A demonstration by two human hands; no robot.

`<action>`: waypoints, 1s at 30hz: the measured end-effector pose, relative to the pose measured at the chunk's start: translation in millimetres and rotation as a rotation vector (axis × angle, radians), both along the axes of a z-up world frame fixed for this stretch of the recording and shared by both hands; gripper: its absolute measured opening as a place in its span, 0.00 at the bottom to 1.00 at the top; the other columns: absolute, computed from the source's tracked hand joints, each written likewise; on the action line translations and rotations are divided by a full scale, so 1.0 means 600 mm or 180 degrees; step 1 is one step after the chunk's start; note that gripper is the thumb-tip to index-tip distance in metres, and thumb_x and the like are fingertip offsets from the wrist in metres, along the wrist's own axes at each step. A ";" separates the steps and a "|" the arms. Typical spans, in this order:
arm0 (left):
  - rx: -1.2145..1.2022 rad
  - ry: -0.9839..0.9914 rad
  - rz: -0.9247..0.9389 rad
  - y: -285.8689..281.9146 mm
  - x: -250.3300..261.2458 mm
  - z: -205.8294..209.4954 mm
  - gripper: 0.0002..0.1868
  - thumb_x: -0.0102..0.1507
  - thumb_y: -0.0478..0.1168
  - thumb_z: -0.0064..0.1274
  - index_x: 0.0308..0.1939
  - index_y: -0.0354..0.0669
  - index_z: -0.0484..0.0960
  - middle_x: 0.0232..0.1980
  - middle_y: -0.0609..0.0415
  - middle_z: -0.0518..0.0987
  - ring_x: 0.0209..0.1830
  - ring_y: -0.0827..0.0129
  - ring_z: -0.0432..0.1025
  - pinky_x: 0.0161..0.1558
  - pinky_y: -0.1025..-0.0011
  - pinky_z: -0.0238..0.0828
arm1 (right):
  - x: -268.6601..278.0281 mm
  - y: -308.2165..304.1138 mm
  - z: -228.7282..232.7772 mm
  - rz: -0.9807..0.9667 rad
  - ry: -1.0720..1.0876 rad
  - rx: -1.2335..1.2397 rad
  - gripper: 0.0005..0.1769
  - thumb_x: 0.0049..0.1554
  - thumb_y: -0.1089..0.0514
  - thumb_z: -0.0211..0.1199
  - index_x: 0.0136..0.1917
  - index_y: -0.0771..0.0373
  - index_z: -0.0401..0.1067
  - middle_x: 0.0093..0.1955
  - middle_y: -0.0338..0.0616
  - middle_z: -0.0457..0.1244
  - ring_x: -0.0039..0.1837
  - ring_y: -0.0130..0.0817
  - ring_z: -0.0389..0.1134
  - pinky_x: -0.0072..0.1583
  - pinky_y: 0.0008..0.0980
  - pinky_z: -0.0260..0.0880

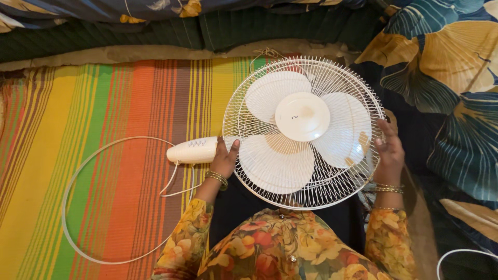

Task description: The person assembles a white table fan by hand. They attach the front wire cage to the fan body, then attach the rear wire cage, securing both parts to complete the assembly.

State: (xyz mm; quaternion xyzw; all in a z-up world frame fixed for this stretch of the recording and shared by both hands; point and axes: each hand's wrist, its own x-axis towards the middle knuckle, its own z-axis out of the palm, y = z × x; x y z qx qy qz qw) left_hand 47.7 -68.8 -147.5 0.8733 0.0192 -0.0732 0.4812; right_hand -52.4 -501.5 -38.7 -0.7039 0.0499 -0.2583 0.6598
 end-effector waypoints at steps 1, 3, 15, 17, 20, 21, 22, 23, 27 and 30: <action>0.0001 -0.0030 -0.0035 0.002 0.003 -0.006 0.57 0.66 0.73 0.37 0.76 0.23 0.44 0.79 0.25 0.49 0.81 0.42 0.45 0.77 0.63 0.41 | -0.002 0.006 0.006 -0.0104 0.0136 -0.0046 0.36 0.60 0.50 0.64 0.76 0.67 0.62 0.77 0.49 0.59 0.80 0.40 0.56 0.78 0.39 0.55; -0.0025 -0.0033 -0.0086 0.007 0.008 -0.012 0.58 0.65 0.73 0.37 0.76 0.23 0.44 0.80 0.26 0.48 0.82 0.43 0.43 0.78 0.63 0.39 | -0.002 0.015 0.014 -0.0309 0.0391 -0.0141 0.36 0.59 0.48 0.66 0.75 0.64 0.63 0.77 0.47 0.59 0.80 0.40 0.57 0.77 0.39 0.58; -0.0414 -0.0146 -0.0191 0.009 0.003 0.003 0.55 0.67 0.72 0.35 0.79 0.28 0.41 0.80 0.29 0.49 0.82 0.46 0.45 0.76 0.63 0.42 | -0.021 0.048 0.048 -0.0598 0.0265 -0.2970 0.36 0.64 0.41 0.63 0.79 0.57 0.62 0.84 0.44 0.54 0.88 0.53 0.43 0.82 0.54 0.40; -0.0451 -0.0194 -0.0169 0.013 0.000 0.004 0.54 0.67 0.71 0.35 0.79 0.30 0.42 0.80 0.29 0.51 0.82 0.46 0.47 0.76 0.63 0.44 | -0.027 0.058 0.056 -0.0574 0.0327 -0.3058 0.36 0.64 0.41 0.63 0.79 0.56 0.62 0.84 0.45 0.54 0.88 0.53 0.42 0.81 0.57 0.40; -0.0571 -0.0026 -0.0039 0.021 -0.010 0.012 0.53 0.66 0.71 0.34 0.80 0.33 0.43 0.79 0.30 0.53 0.78 0.47 0.55 0.74 0.62 0.52 | -0.035 0.070 0.064 -0.0518 0.0454 -0.3217 0.36 0.62 0.41 0.63 0.79 0.55 0.62 0.85 0.46 0.53 0.89 0.53 0.40 0.80 0.61 0.38; -0.0584 0.0021 0.0008 0.023 -0.016 0.014 0.53 0.65 0.71 0.35 0.80 0.34 0.43 0.78 0.30 0.55 0.77 0.47 0.57 0.73 0.62 0.54 | -0.039 0.075 0.066 -0.0498 0.0506 -0.3275 0.36 0.62 0.42 0.62 0.79 0.55 0.62 0.85 0.46 0.52 0.89 0.54 0.39 0.80 0.63 0.37; -0.0597 0.0071 0.0056 0.026 -0.022 0.015 0.53 0.65 0.71 0.35 0.80 0.35 0.43 0.78 0.31 0.56 0.76 0.48 0.59 0.71 0.62 0.56 | -0.043 0.081 0.066 -0.0429 0.0499 -0.3353 0.37 0.62 0.41 0.62 0.80 0.55 0.61 0.85 0.46 0.51 0.89 0.54 0.38 0.79 0.64 0.37; -0.0611 0.0122 0.0103 0.030 -0.028 0.013 0.53 0.64 0.70 0.35 0.80 0.36 0.44 0.77 0.31 0.58 0.75 0.48 0.61 0.70 0.61 0.59 | -0.047 0.088 0.066 -0.0360 0.0491 -0.3431 0.38 0.61 0.41 0.62 0.80 0.55 0.61 0.86 0.47 0.49 0.89 0.55 0.36 0.79 0.65 0.36; -0.0348 -0.0267 0.0348 0.084 -0.049 -0.014 0.47 0.70 0.64 0.41 0.79 0.33 0.45 0.78 0.30 0.57 0.76 0.46 0.60 0.71 0.58 0.56 | -0.068 0.123 0.054 0.0047 0.0408 -0.3757 0.40 0.58 0.39 0.62 0.78 0.53 0.60 0.86 0.48 0.46 0.88 0.57 0.33 0.79 0.67 0.34; 0.0029 -0.0339 0.0699 0.184 -0.083 -0.064 0.38 0.71 0.59 0.47 0.74 0.33 0.60 0.78 0.35 0.64 0.76 0.48 0.63 0.72 0.59 0.60 | -0.089 0.137 0.045 0.0221 0.0348 -0.3814 0.39 0.59 0.38 0.60 0.79 0.51 0.59 0.86 0.48 0.47 0.89 0.56 0.33 0.79 0.66 0.34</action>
